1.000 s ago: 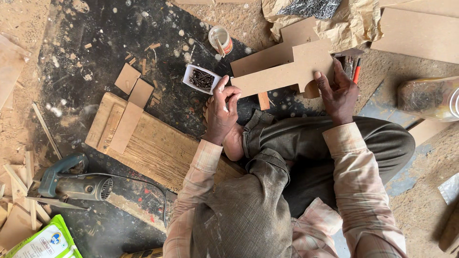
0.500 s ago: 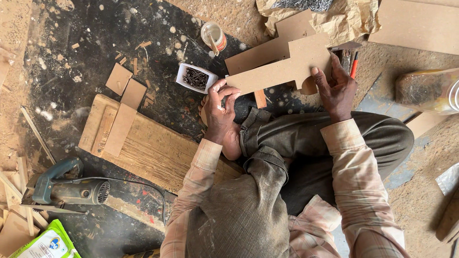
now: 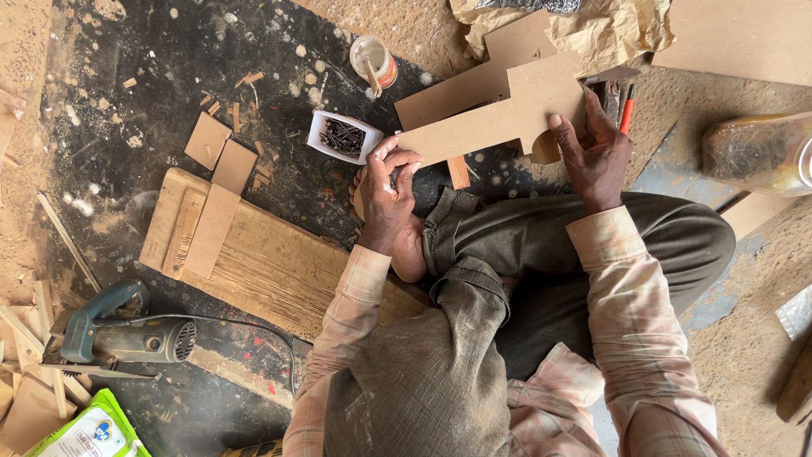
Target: The person sits on the floor and assembles a wooden piece by hammering nails into a shaped board. They use a hammer and pliers to drive and adjust nails, occasionally repositioning the board and small wooden supports.
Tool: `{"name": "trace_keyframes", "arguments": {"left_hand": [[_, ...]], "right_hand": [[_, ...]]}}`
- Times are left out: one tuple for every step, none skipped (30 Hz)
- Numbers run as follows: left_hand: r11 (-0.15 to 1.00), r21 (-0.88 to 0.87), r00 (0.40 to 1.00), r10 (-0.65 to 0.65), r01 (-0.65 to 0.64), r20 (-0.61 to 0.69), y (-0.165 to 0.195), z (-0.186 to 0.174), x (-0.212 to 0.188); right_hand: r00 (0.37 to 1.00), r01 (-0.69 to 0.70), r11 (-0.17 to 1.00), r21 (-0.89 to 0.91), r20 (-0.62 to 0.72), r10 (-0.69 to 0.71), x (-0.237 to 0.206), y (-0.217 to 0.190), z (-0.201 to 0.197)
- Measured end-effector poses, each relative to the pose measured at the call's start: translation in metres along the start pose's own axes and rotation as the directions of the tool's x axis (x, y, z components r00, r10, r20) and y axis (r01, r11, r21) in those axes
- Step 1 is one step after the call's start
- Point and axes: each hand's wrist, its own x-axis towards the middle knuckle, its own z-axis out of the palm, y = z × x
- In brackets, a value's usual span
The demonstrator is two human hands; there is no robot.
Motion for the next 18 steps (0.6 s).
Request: {"name": "trace_keyframes", "arguments": {"left_hand": [[1.0, 0.015, 1.0, 0.013, -0.013, -0.002, -0.0005, 0.0001, -0.0008], [0.999, 0.029, 1.0, 0.028, -0.028, -0.004, -0.0012, 0.0002, -0.0008], [0.998, 0.044, 0.999, 0.042, -0.041, -0.006, -0.0015, 0.0004, -0.0015], [0.998, 0.046, 0.999, 0.035, -0.035, -0.007, -0.0016, 0.0005, -0.0023], [0.998, 0.048, 0.999, 0.031, -0.03, -0.009, -0.0018, 0.0008, -0.0026], [0.998, 0.05, 1.0, 0.026, -0.026, -0.01, -0.002, 0.0009, -0.0027], [0.997, 0.071, 0.999, 0.044, -0.042, -0.017, -0.0016, 0.001, -0.0037], [0.994, 0.091, 0.998, 0.063, -0.061, -0.024, -0.0016, 0.0012, -0.004], [0.99, 0.112, 0.996, 0.084, -0.08, -0.032, -0.0016, 0.0015, -0.0041], [0.992, 0.097, 0.996, 0.078, -0.075, -0.031, -0.0016, 0.0016, -0.0045], [0.994, 0.083, 0.997, 0.073, -0.07, -0.029, -0.0015, 0.0022, -0.0052], [0.995, 0.068, 0.997, 0.069, -0.067, -0.028, -0.0017, 0.0025, -0.0054], [0.996, 0.06, 0.997, 0.068, -0.066, -0.028, -0.0021, 0.0029, -0.0055], [0.997, 0.051, 0.997, 0.067, -0.065, -0.028, -0.0027, 0.0032, -0.0055], [0.997, 0.043, 0.997, 0.065, -0.064, -0.029, -0.0031, 0.0037, -0.0059], [0.997, 0.043, 0.997, 0.066, -0.065, -0.026, -0.0039, 0.0039, -0.0059], [0.997, 0.043, 0.997, 0.068, -0.067, -0.022, -0.0046, 0.0043, -0.0058], [0.997, 0.044, 0.998, 0.068, -0.067, -0.019, -0.0055, 0.0044, -0.0058]], "right_hand": [[1.0, -0.007, 1.0, 0.0, 0.001, 0.007, -0.0002, 0.0003, 0.0], [1.0, -0.012, 1.0, 0.0, 0.001, 0.012, 0.0003, 0.0005, 0.0002], [1.0, -0.001, 1.0, -0.003, -0.002, 0.001, 0.0003, 0.0009, 0.0001], [1.0, 0.01, 1.0, -0.005, -0.004, -0.01, 0.0002, 0.001, 0.0002], [1.0, 0.022, 1.0, -0.008, -0.008, -0.022, 0.0003, 0.0011, 0.0002], [1.0, 0.016, 1.0, -0.003, -0.006, -0.016, 0.0003, 0.001, 0.0003], [1.0, 0.008, 1.0, 0.002, -0.002, -0.008, -0.0004, 0.0008, 0.0001], [1.0, 0.003, 1.0, 0.008, 0.0, -0.003, -0.0005, 0.0005, 0.0001], [1.0, 0.006, 1.0, 0.012, -0.003, -0.006, -0.0004, 0.0003, 0.0], [1.0, 0.009, 1.0, 0.017, -0.004, -0.009, -0.0006, -0.0001, 0.0003], [1.0, 0.012, 1.0, 0.021, -0.005, -0.012, -0.0009, 0.0, 0.0001], [1.0, 0.008, 1.0, 0.014, -0.005, -0.007, -0.0008, 0.0001, 0.0001], [1.0, 0.003, 1.0, 0.006, -0.004, -0.003, -0.0008, 0.0005, 0.0], [1.0, -0.001, 1.0, -0.001, -0.004, 0.001, -0.0008, 0.001, 0.0002], [1.0, 0.005, 1.0, 0.007, -0.002, -0.005, -0.0009, 0.0018, 0.0001], [1.0, 0.011, 1.0, 0.016, -0.001, -0.011, -0.0007, 0.0027, 0.0003], [1.0, 0.017, 1.0, 0.024, 0.0, -0.017, -0.0006, 0.0037, 0.0006], [1.0, 0.008, 1.0, 0.014, -0.002, -0.008, -0.0004, 0.0046, 0.0012]]}}
